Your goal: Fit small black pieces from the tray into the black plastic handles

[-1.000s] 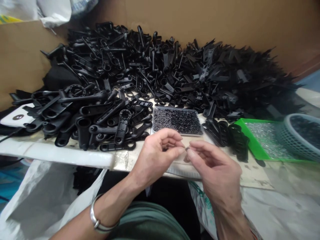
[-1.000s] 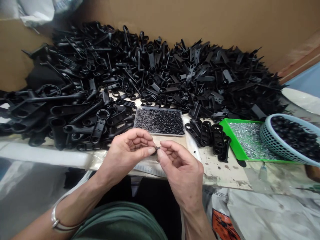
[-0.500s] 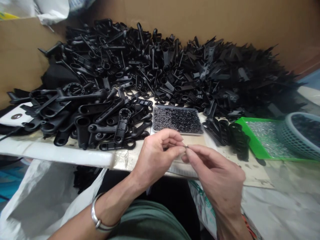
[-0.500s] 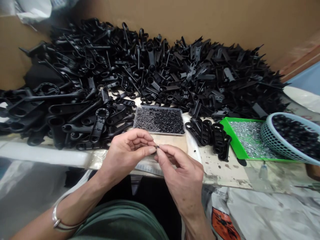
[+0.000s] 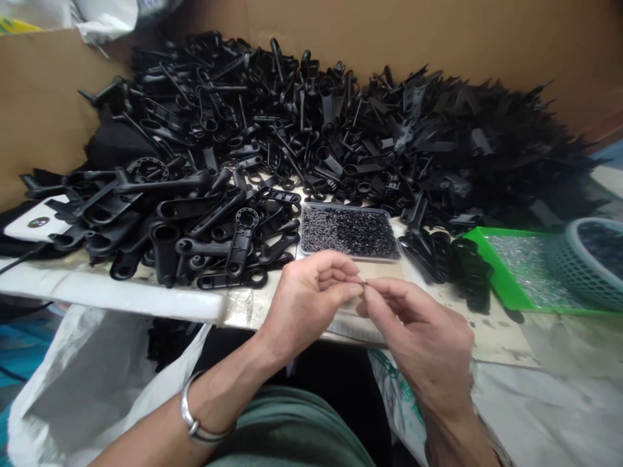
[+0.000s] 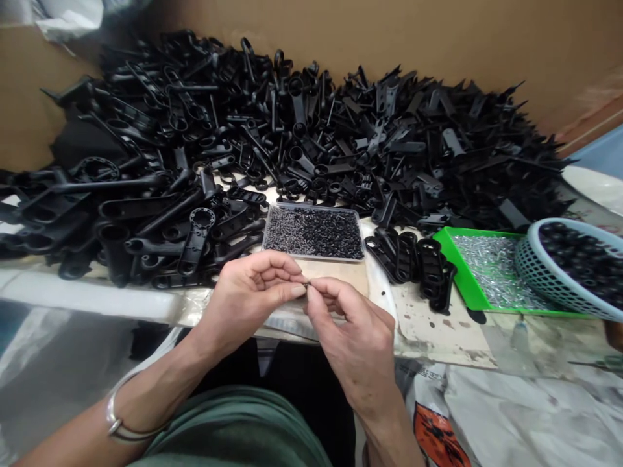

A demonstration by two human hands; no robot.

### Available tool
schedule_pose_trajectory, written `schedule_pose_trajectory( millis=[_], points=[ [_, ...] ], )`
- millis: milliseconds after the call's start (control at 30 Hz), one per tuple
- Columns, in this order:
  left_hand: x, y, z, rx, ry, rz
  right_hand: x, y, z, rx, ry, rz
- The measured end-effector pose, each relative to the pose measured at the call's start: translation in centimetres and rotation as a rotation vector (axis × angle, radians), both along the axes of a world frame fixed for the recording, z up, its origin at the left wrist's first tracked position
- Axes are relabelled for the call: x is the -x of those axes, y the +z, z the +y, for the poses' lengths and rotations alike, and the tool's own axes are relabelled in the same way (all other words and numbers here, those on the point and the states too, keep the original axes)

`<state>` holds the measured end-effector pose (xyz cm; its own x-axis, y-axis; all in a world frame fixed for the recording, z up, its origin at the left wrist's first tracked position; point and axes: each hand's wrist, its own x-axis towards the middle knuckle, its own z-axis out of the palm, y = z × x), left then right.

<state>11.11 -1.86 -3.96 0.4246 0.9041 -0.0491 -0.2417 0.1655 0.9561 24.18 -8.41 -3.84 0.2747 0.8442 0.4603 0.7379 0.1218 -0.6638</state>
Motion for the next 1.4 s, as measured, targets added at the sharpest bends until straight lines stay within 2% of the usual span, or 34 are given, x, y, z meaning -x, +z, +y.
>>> schedule_pose_trajectory(
  millis=[133,233,633,700,767,867,967,1033,1100,1233,1400],
  points=[
    [0.0,0.0,-0.1,-0.018,0.004,-0.014,-0.1,0.0,-0.3,0.048,-0.014,0.098],
    [-0.2,0.1,-0.2,-0.033,0.012,-0.018,-0.1,0.0,-0.6,0.043,-0.046,0.09],
    [0.0,-0.1,-0.2,-0.092,-0.01,0.059,0.3,-0.2,-0.1,-0.136,-0.068,-0.192],
    [0.4,0.1,-0.2,-0.169,-0.017,0.104,0.3,-0.2,0.0,-0.121,-0.072,-0.171],
    [1.1,0.5,-0.2,-0.348,0.008,0.229,0.2,-0.2,0.0,-0.091,-0.067,-0.138],
    [2.8,1.0,-0.5,-0.768,0.036,0.589,-0.1,-0.4,-0.3,-0.047,-0.049,-0.119],
    [4.3,0.8,-0.6,-1.074,-0.048,0.949,-0.6,-0.8,-0.7,-0.013,-0.026,-0.15],
    [4.9,0.3,-0.7,-1.131,-0.107,1.092,-0.9,-1.0,-0.8,0.009,0.001,-0.184],
    [5.1,-0.3,-0.7,-1.134,-0.125,1.147,-1.0,-1.2,-0.9,0.027,0.039,-0.211],
    [4.9,-1.2,-0.7,-1.122,-0.117,1.14,-1.2,-1.3,-0.8,0.044,0.093,-0.224],
    [4.6,-1.4,-0.7,-1.12,-0.074,1.18,-1.3,-1.4,-0.5,0.079,0.095,-0.211]
  ],
)
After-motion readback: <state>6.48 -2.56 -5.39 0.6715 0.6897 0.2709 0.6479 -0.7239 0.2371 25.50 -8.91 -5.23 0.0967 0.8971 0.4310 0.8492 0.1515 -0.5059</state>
